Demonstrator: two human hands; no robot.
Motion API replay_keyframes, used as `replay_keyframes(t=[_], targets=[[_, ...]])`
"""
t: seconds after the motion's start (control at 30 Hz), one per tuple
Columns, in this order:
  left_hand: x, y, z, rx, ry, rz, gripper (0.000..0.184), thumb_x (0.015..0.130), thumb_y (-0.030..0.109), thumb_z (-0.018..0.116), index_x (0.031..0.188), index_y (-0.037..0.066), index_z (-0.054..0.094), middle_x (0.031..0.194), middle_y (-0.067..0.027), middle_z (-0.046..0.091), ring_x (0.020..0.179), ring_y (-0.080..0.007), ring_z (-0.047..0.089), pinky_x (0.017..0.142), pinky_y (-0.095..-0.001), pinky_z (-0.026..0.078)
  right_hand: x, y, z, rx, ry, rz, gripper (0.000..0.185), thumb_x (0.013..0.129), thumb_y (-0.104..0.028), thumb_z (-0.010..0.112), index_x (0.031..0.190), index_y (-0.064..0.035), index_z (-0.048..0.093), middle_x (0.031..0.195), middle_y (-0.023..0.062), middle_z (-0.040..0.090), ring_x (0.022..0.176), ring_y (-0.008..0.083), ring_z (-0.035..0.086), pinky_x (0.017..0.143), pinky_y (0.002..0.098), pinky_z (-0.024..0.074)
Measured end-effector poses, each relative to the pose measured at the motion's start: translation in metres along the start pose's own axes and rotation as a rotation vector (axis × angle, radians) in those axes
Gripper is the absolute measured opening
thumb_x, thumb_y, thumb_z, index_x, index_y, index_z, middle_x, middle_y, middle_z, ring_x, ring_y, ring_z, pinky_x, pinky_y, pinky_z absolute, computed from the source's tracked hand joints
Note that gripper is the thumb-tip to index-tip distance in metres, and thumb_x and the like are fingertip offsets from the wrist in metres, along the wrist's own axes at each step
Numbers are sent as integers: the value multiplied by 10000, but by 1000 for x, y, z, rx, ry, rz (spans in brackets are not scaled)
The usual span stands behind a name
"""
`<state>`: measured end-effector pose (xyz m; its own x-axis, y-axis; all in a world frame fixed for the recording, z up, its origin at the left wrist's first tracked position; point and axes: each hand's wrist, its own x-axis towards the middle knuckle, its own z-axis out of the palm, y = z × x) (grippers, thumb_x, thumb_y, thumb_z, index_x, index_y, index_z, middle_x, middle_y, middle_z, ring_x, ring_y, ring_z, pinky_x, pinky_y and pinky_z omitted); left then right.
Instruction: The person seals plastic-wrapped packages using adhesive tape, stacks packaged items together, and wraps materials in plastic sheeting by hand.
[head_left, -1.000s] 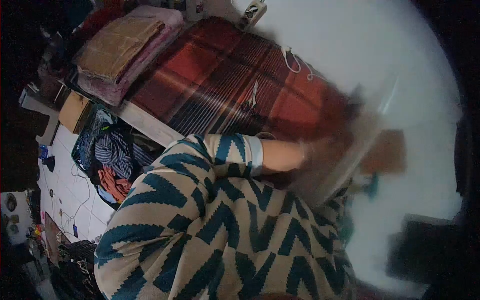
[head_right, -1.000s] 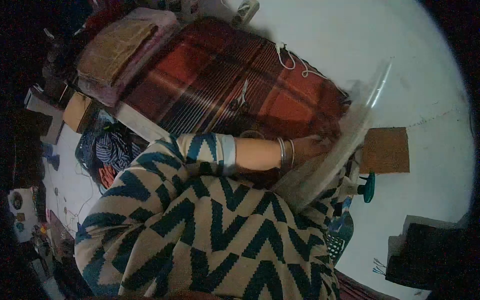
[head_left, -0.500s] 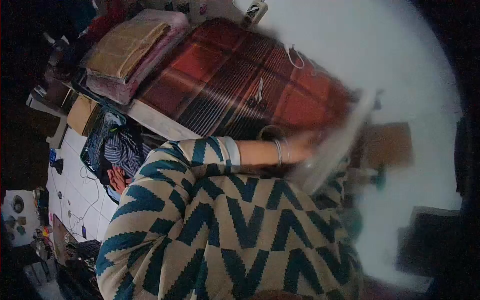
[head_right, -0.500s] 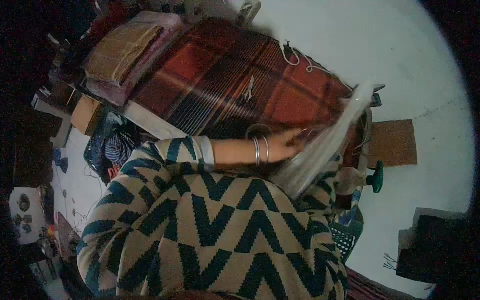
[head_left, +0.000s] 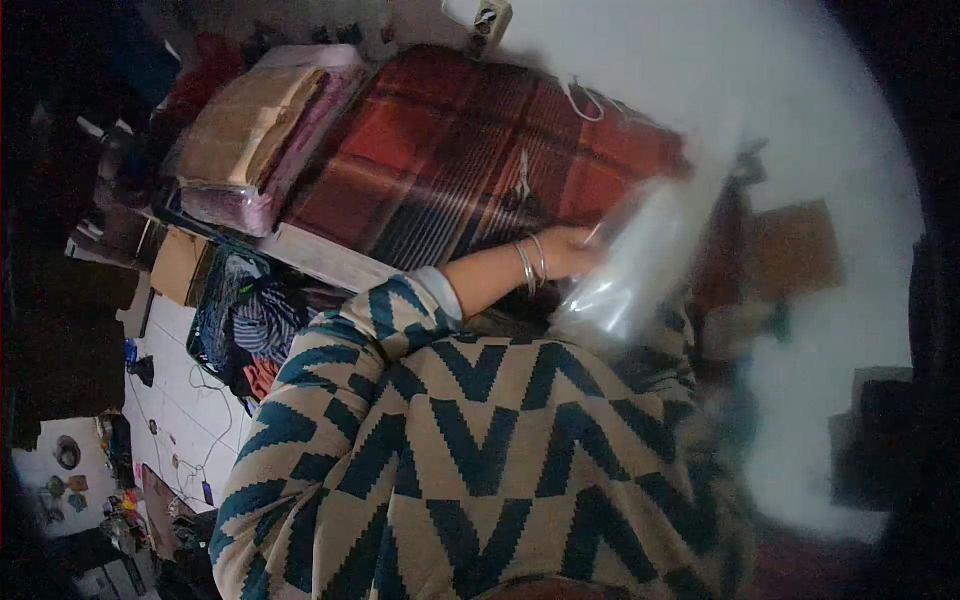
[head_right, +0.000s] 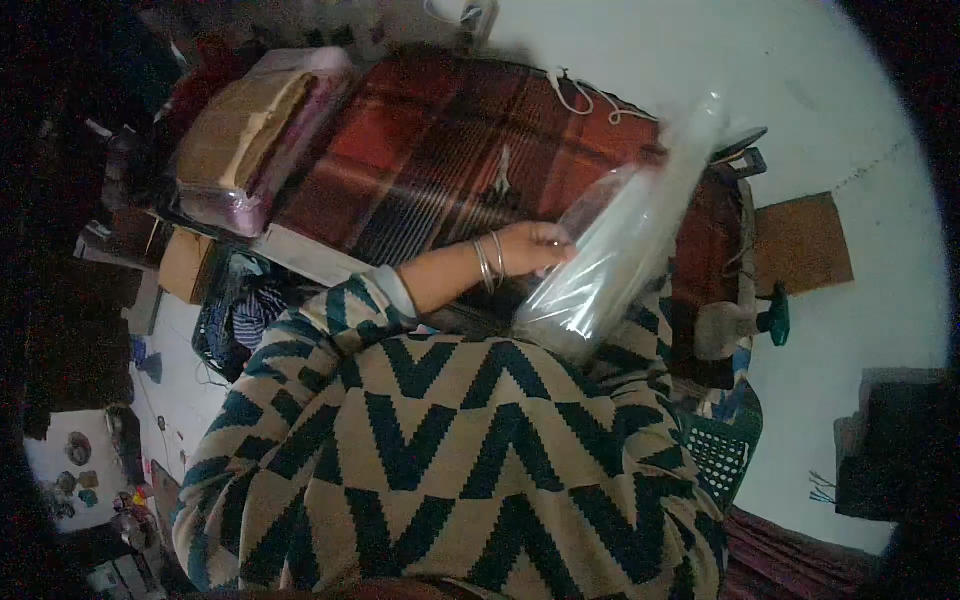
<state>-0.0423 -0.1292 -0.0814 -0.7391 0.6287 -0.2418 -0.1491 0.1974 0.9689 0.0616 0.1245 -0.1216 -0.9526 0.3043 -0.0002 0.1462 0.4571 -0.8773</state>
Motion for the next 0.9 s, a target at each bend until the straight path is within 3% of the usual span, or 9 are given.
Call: replay_keyframes(t=[0.03, 0.17, 0.2, 0.27, 0.47, 0.53, 0.7, 0.8, 0.9], targets=[[-3, -14, 3, 48, 104, 215, 273, 863, 332, 626, 908, 63, 618, 788, 1, 601, 743, -88, 545, 685, -247, 466, 0, 2, 1, 0, 1, -8, 713, 837, -495, 588, 1330, -18, 392, 1277, 166, 471, 1116, 256, 494, 938, 354, 404], [-14, -38, 6, 288, 125, 408, 210, 855, 249, 626, 830, 45, 580, 721, -14, 576, 701, -103, 524, 667, -282, 453, 3, 9, 8, 7, 8, -45, 715, 837, -491, 590, 1331, -15, 388, 1272, 165, 474, 1114, 255, 496, 937, 352, 405], [-24, -35, 8, 400, 78, 246, 142, 857, 198, 607, 835, 61, 576, 741, -44, 564, 722, -139, 534, 685, -299, 448, 4, 9, 14, 12, 4, -56, 716, 837, -491, 591, 1331, -14, 387, 1271, 165, 475, 1114, 254, 496, 937, 352, 405], [-30, -65, 13, 472, 67, 569, 118, 867, 187, 575, 863, 69, 578, 789, -74, 556, 763, -190, 548, 700, -320, 444, 1, 15, 20, 19, 14, -81, 717, 837, -489, 592, 1331, -13, 385, 1269, 165, 476, 1113, 253, 497, 937, 351, 405], [-35, -42, 9, 489, 91, 375, 222, 906, 279, 532, 929, 60, 558, 806, -82, 580, 784, -220, 587, 711, -360, 484, 7, 9, 29, 23, -13, -114, 721, 837, -484, 594, 1333, -8, 378, 1262, 165, 481, 1109, 250, 500, 936, 348, 407], [-41, -39, -2, -9, 38, -92, 285, 901, 327, 553, 1019, 69, 527, 796, -93, 588, 717, -219, 598, 634, -384, 518, 3, 11, 37, 36, -17, -123, 722, 837, -482, 595, 1334, -6, 376, 1260, 165, 482, 1108, 250, 501, 935, 347, 407], [27, -80, -100, -946, -811, -378, 713, 855, 672, 358, 1055, 17, 561, 878, -134, 606, 767, -244, 616, 649, -423, 524, 8, -6, 45, 45, -39, -145, 726, 837, -478, 598, 1335, -2, 370, 1255, 164, 486, 1106, 247, 504, 934, 345, 409], [65, -86, -93, -645, -682, -257, 788, 847, 695, 342, 1107, -24, 533, 968, -142, 602, 843, -257, 619, 716, -409, 527, 11, -10, 52, 58, -58, -167, 728, 837, -476, 599, 1336, 0, 367, 1251, 164, 488, 1104, 246, 506, 934, 344, 409], [41, -22, -37, -623, -308, -221, 706, 856, 625, 410, 1126, -15, 533, 1002, -138, 599, 876, -252, 612, 733, -393, 524, 19, -19, 59, 82, -87, -172, 730, 837, -473, 601, 1336, 3, 364, 1248, 164, 491, 1102, 245, 507, 933, 343, 410]])
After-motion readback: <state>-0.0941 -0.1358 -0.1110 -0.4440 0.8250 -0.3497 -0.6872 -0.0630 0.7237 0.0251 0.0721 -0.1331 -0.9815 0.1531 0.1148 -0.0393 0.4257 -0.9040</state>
